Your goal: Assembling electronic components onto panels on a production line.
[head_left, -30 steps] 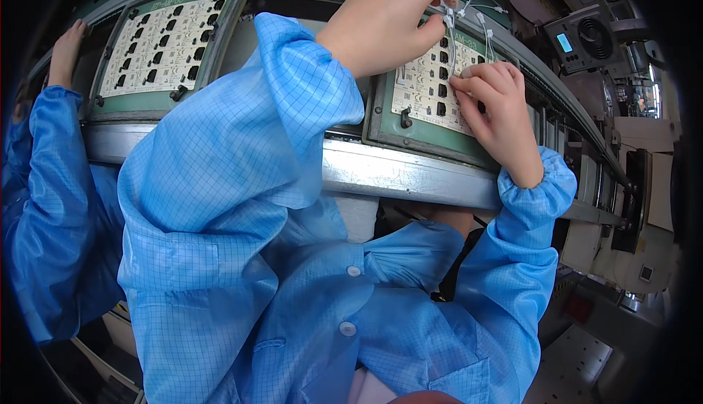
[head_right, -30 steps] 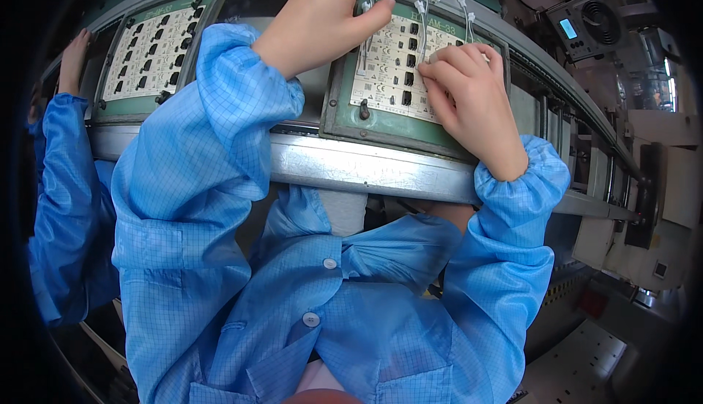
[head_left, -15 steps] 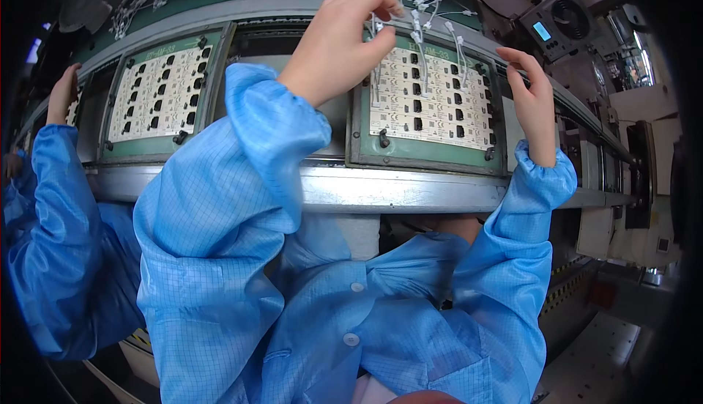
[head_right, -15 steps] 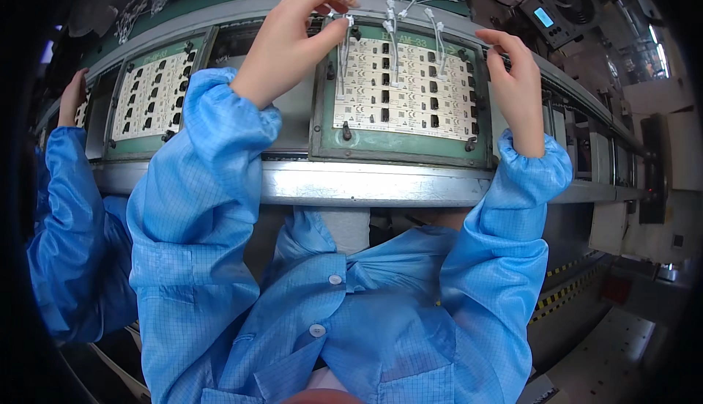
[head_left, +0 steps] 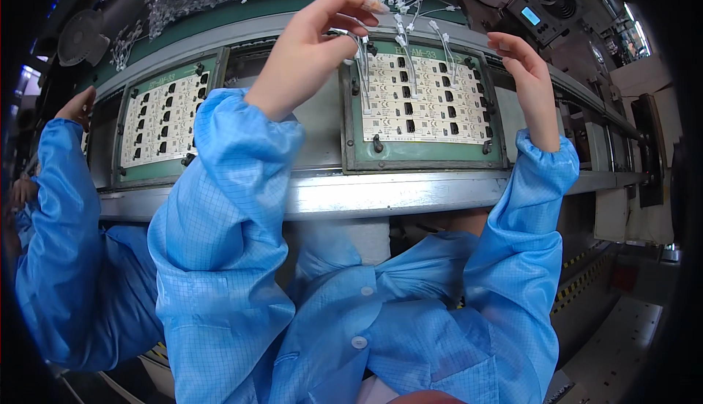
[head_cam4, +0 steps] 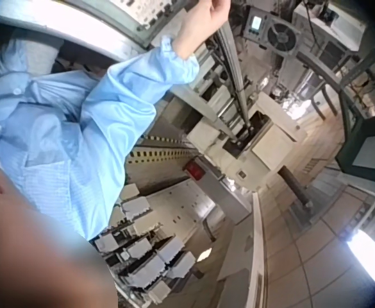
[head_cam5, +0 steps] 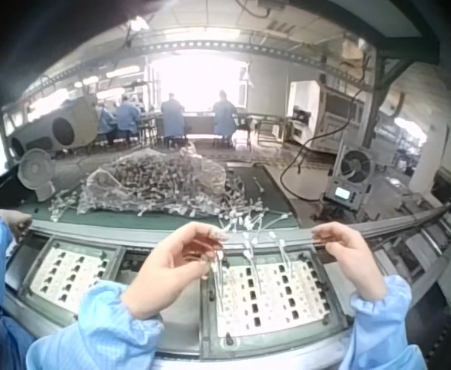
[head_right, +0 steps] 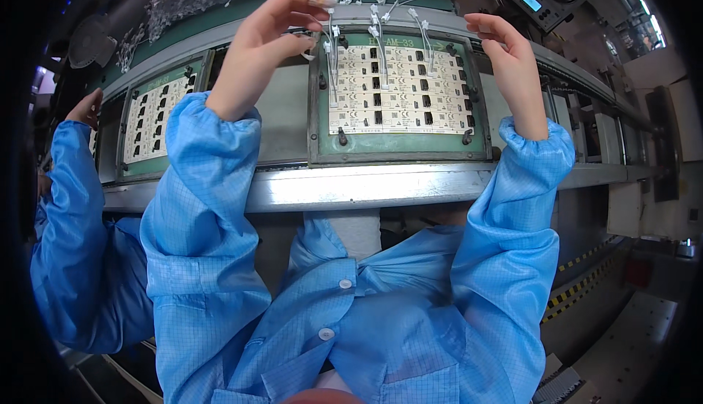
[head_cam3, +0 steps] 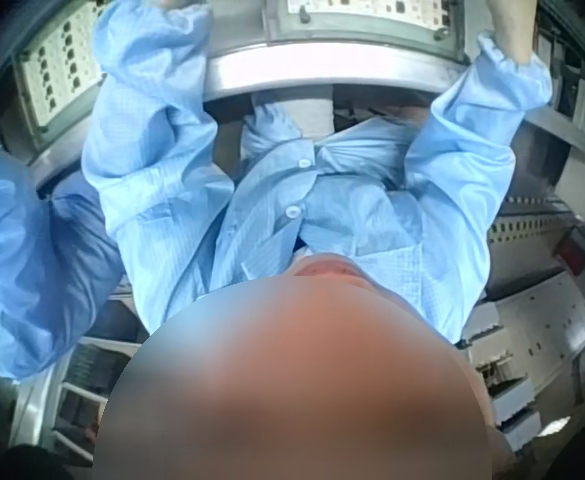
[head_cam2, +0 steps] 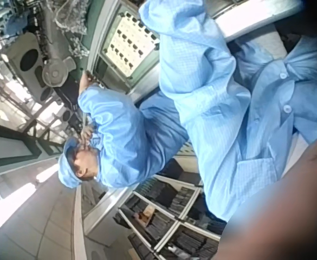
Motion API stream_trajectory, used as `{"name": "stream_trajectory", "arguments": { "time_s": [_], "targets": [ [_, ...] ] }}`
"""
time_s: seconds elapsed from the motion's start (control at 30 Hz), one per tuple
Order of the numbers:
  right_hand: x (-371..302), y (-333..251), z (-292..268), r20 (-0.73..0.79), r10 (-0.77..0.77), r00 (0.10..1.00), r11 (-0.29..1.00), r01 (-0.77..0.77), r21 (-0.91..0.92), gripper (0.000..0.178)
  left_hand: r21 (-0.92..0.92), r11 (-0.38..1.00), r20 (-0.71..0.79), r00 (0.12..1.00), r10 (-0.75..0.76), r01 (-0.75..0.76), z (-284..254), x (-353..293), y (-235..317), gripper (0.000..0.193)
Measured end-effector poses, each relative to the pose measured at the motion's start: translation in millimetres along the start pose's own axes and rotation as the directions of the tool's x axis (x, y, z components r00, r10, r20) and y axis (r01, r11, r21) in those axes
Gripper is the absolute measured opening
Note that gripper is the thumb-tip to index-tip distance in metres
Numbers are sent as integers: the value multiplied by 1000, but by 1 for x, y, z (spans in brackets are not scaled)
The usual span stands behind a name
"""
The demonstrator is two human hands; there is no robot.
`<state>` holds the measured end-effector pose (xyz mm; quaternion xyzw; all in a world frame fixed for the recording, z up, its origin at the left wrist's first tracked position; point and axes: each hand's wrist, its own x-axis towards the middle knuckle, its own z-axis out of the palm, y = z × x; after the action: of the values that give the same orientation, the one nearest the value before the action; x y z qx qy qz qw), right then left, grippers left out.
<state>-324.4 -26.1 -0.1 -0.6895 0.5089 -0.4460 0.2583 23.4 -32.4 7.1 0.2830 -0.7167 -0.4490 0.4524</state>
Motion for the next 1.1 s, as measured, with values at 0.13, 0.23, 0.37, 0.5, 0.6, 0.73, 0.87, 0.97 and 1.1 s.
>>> {"name": "stream_trajectory", "arguments": {
  "time_s": [0.13,0.23,0.37,0.5,0.6,0.73,0.87,0.97,1.1],
  "targets": [
    [0,-3,1,5,19,1000,999,-18,-48,41,-295,950,-6,995,-104,98,-6,-3,13,53],
    [2,2,0,23,32,999,999,-31,-38,40,-279,940,122,978,-170,198,-6,-3,16,60],
    [3,6,-3,25,-7,1000,998,9,-57,38,-240,926,280,934,-222,292,-2,-3,15,59],
    [4,-1,-1,51,14,999,997,-10,-71,33,-129,984,331,941,-72,121,5,-8,16,46],
    [5,0,-1,72,43,996,994,-35,-99,31,-159,971,463,882,-86,179,2,-8,21,41],
    [7,2,-1,93,45,995,995,-36,-96,31,21,962,524,816,-244,274,4,-7,25,34],
    [6,4,-1,81,60,995,995,-53,-86,30,95,953,517,803,-296,289,6,-7,22,24],
    [6,7,-4,99,47,994,996,-39,-86,29,150,971,528,815,-239,188,6,-8,19,21],
    [6,8,-3,87,59,995,996,-52,-74,29,72,994,498,860,-111,86,12,-13,15,21]
  ]
}}
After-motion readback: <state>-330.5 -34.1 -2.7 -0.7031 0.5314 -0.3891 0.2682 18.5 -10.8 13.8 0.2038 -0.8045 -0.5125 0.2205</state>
